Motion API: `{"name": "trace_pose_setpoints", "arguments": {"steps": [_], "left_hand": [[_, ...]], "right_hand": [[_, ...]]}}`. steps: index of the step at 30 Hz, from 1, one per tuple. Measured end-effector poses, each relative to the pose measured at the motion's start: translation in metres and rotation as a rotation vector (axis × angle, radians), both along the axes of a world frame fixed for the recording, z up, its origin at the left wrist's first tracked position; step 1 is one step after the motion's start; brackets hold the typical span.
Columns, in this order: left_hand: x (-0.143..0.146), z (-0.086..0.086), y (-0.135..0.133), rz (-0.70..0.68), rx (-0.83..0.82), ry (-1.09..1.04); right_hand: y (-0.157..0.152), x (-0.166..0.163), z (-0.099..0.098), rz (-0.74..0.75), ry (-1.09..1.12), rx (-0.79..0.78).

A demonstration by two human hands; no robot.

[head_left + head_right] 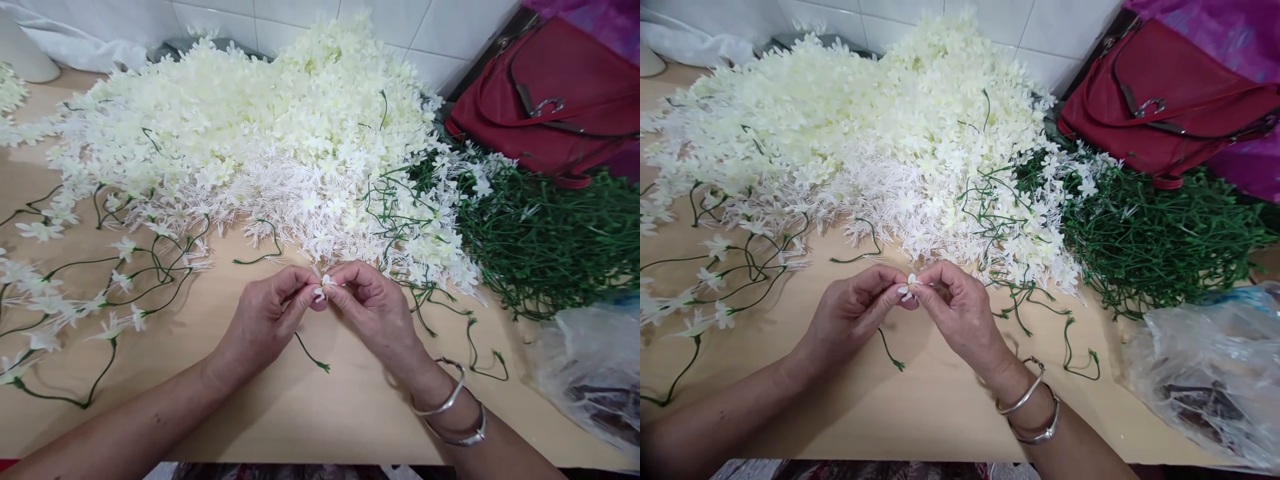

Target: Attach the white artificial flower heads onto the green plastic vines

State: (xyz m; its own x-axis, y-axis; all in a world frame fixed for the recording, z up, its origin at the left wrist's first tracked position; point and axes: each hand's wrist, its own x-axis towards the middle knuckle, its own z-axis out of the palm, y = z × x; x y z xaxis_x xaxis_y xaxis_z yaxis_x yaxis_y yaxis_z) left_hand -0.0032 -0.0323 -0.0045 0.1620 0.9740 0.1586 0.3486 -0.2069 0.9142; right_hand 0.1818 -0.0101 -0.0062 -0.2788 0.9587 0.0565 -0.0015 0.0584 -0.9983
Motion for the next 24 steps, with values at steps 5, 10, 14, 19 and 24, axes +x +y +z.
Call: {"name": "trace_pose_setpoints", "arguments": {"steps": [5, 10, 14, 19, 24], "left_hand": [[0.002, 0.001, 0.002, -0.028, -0.120, -0.202], [0.001, -0.001, 0.001, -0.039, -0.112, -0.219], [0.000, 0.002, 0.001, -0.065, 0.130, 0.008], [0.001, 0.008, 0.003, -0.136, 0.241, 0.168], [0.000, 0.011, 0.005, -0.177, 0.238, 0.101]], "right_hand": [[0.000, 0.003, 0.002, -0.013, 0.002, 0.020], [0.001, 0.010, 0.006, -0.013, -0.035, 0.126], [0.006, 0.014, 0.009, -0.008, 0.012, 0.125], [0.010, 0.013, 0.010, 0.018, 0.069, 0.062], [0.011, 0.016, 0.011, 0.033, 0.084, -0.039]]}}
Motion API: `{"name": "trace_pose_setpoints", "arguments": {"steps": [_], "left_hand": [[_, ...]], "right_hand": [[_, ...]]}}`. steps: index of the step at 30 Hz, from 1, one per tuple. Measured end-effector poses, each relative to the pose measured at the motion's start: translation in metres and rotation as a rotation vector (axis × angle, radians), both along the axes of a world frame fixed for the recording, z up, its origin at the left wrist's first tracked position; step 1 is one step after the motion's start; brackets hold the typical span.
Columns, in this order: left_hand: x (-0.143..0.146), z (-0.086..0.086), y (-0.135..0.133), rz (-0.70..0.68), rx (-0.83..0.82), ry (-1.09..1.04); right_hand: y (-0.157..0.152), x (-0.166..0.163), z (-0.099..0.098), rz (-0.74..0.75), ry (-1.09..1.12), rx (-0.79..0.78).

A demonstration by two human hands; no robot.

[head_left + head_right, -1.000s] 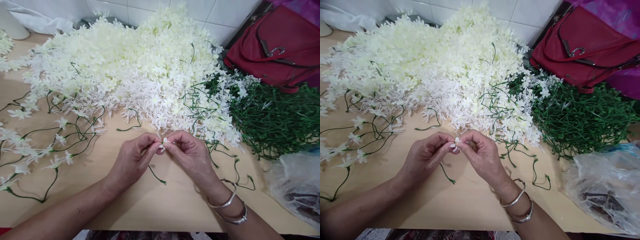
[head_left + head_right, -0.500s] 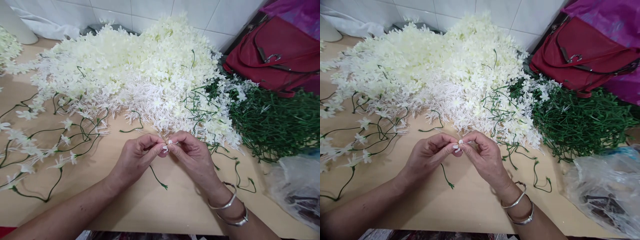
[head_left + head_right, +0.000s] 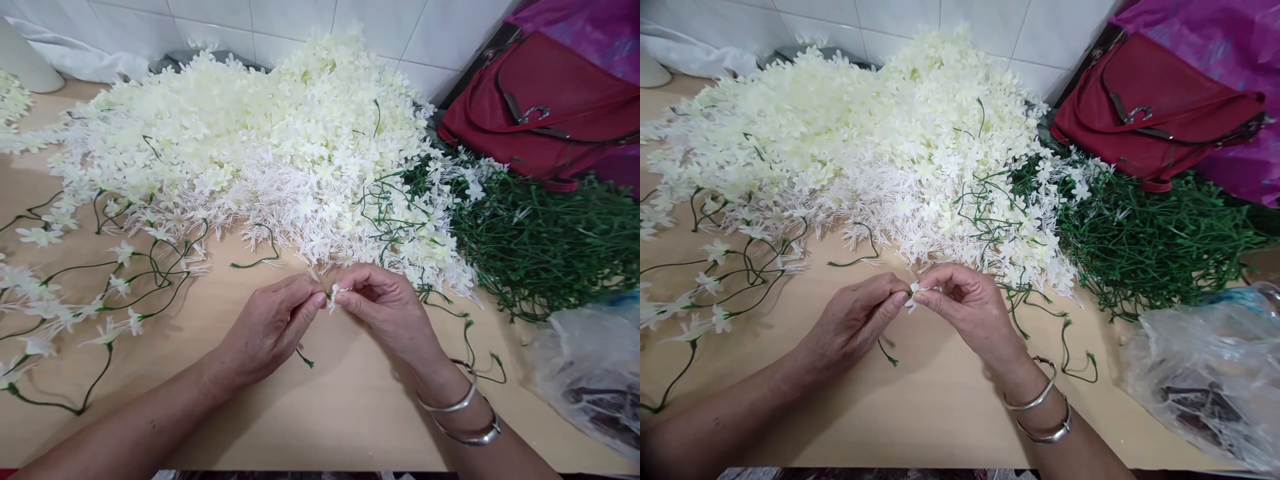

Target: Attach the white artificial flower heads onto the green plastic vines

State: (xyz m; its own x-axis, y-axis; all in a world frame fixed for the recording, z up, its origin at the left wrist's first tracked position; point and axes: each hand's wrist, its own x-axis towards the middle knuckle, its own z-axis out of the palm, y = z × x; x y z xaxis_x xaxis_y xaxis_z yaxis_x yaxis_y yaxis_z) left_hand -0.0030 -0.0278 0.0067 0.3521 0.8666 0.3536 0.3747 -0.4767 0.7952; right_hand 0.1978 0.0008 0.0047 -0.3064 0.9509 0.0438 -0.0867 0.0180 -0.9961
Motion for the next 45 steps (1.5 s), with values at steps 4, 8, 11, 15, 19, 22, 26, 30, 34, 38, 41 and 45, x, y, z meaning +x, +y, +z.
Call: {"name": "trace_pose_setpoints", "arguments": {"steps": [4, 8, 11, 15, 19, 22, 26, 30, 34, 38, 41, 45], "left_hand": [[-0.0007, 0.0015, 0.0011, 0.008, -0.023, 0.014], [-0.0012, 0.0010, 0.0012, -0.022, -0.048, 0.051], [-0.0018, -0.0002, 0.0004, -0.037, -0.062, 0.063], [-0.0033, -0.0009, -0.0003, -0.057, -0.090, 0.063], [-0.0045, -0.0003, 0.0000, -0.080, -0.124, 0.068], [-0.0050, 0.0004, 0.0005, -0.097, -0.132, 0.067], [-0.0052, 0.0005, 0.0010, -0.105, -0.119, 0.080], [-0.0045, -0.0005, 0.0011, -0.100, -0.095, 0.102], [-0.0036, -0.0020, 0.0020, -0.111, -0.077, 0.107], [-0.0029, -0.0032, 0.0026, -0.108, -0.070, 0.093], [-0.0023, -0.0023, 0.0007, -0.072, -0.124, 0.072], [-0.0017, 0.0023, -0.0036, 0.001, -0.189, 0.022]], "right_hand": [[0.0025, 0.0053, 0.0038, 0.074, -0.051, 0.035], [0.0045, 0.0062, 0.0053, 0.081, -0.086, 0.029], [0.0046, 0.0047, 0.0034, 0.078, -0.093, 0.017], [0.0047, 0.0038, 0.0002, 0.119, -0.059, -0.003], [0.0055, 0.0042, -0.0006, 0.140, -0.060, -0.002], [0.0067, 0.0047, -0.0001, 0.174, -0.055, -0.012], [0.0082, 0.0057, -0.0009, 0.203, -0.078, -0.024], [0.0091, 0.0066, -0.0033, 0.204, -0.103, -0.012], [0.0101, 0.0070, -0.0043, 0.193, -0.133, -0.011], [0.0098, 0.0044, -0.0035, 0.188, -0.114, -0.020], [0.0067, 0.0002, -0.0011, 0.165, -0.079, -0.047], [0.0015, -0.0019, 0.0047, 0.157, -0.039, -0.089]]}}
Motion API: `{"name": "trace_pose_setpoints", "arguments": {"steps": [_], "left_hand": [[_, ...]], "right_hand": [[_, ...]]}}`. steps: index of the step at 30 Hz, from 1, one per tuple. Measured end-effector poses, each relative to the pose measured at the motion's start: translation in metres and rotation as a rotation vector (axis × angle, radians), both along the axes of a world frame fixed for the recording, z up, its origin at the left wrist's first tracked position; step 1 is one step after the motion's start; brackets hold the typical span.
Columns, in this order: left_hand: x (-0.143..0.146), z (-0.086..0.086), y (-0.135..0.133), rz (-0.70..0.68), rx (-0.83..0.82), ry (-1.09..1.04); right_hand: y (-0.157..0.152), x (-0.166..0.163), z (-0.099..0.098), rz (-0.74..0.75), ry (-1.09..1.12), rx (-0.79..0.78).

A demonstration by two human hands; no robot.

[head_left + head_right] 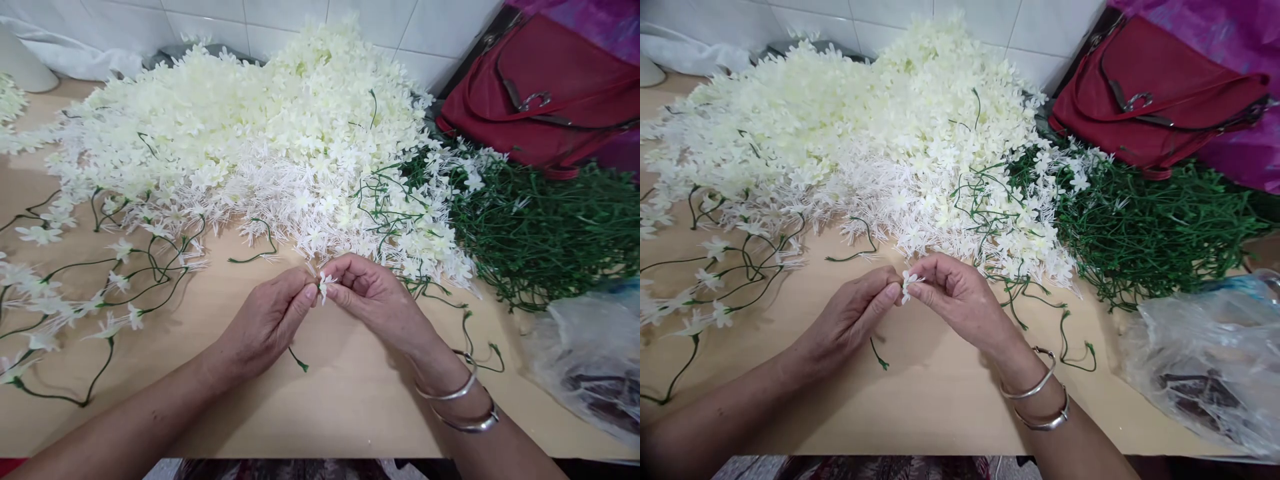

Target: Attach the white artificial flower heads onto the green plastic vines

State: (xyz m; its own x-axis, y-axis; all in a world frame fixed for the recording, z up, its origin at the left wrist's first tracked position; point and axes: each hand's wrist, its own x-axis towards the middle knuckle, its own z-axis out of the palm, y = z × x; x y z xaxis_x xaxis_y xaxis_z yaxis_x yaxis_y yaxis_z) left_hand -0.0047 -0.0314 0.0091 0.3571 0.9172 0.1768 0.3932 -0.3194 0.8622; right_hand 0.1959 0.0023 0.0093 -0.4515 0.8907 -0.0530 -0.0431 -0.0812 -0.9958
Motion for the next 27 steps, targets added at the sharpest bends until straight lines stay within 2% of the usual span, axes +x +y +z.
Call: {"name": "trace_pose_setpoints", "arguments": {"steps": [6, 15, 27], "left_hand": [[0.000, 0.002, -0.002, 0.017, 0.023, 0.010], [0.001, 0.000, 0.000, -0.010, 0.065, 0.012], [0.001, -0.003, 0.002, -0.101, 0.110, 0.025]], "right_hand": [[-0.001, 0.005, 0.004, -0.011, -0.027, 0.014], [-0.001, -0.002, -0.006, -0.069, 0.003, -0.003], [0.006, 0.011, 0.001, 0.059, 0.000, 0.051]]}}
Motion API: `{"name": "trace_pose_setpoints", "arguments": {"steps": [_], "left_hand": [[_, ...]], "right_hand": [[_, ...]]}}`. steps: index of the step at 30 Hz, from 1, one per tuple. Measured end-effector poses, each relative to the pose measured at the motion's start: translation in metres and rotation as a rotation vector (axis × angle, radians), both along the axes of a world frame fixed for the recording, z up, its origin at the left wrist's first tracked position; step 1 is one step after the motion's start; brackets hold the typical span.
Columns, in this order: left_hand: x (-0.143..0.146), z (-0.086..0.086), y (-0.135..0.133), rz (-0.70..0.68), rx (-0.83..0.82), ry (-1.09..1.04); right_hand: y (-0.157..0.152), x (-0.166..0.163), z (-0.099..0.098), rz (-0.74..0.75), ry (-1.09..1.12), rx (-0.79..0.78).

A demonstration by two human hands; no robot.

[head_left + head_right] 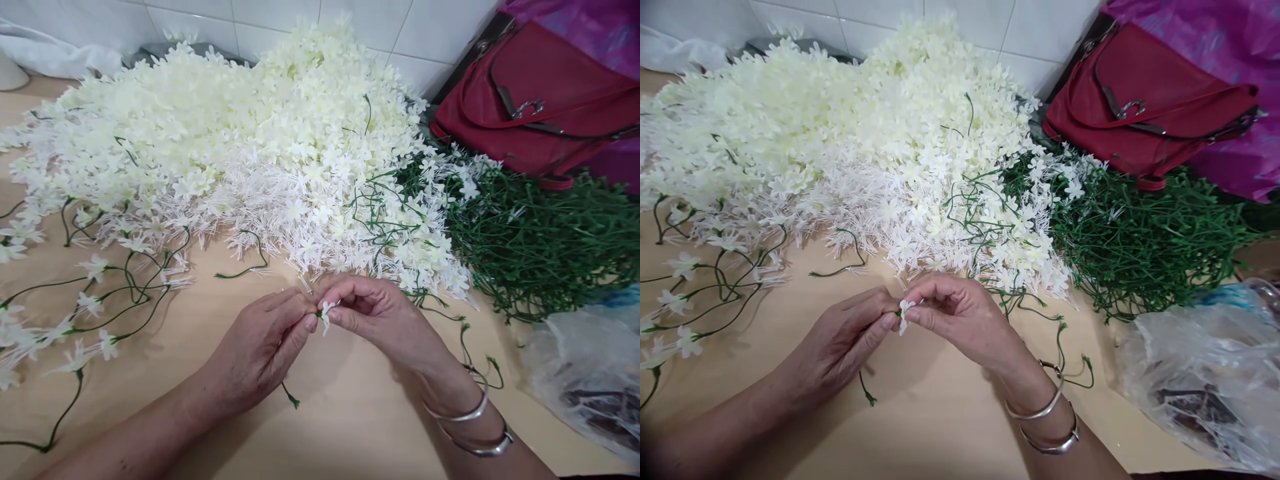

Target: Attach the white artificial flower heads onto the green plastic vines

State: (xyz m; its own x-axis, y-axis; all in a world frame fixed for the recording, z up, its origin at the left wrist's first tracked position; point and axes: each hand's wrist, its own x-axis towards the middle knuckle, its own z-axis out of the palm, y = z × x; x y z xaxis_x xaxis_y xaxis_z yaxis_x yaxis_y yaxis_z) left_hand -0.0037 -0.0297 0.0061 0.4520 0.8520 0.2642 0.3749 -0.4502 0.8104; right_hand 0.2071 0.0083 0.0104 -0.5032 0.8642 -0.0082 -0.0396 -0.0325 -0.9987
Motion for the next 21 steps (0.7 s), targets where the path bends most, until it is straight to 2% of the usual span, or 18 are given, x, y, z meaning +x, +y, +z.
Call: {"name": "trace_pose_setpoints", "arguments": {"steps": [10, 16, 18, 21], "left_hand": [[0.001, -0.004, 0.004, -0.001, 0.018, -0.010], [0.003, 0.003, 0.000, 0.038, 0.036, -0.115], [-0.001, 0.007, -0.002, 0.121, 0.080, -0.185], [-0.015, 0.013, 0.001, 0.405, 0.176, -0.249]], "right_hand": [[0.000, -0.004, -0.008, -0.025, 0.045, 0.022], [0.001, -0.005, -0.003, -0.056, 0.055, -0.008], [0.000, 0.002, 0.002, -0.116, 0.012, 0.077], [-0.002, 0.014, 0.010, -0.153, -0.165, 0.257]]}}
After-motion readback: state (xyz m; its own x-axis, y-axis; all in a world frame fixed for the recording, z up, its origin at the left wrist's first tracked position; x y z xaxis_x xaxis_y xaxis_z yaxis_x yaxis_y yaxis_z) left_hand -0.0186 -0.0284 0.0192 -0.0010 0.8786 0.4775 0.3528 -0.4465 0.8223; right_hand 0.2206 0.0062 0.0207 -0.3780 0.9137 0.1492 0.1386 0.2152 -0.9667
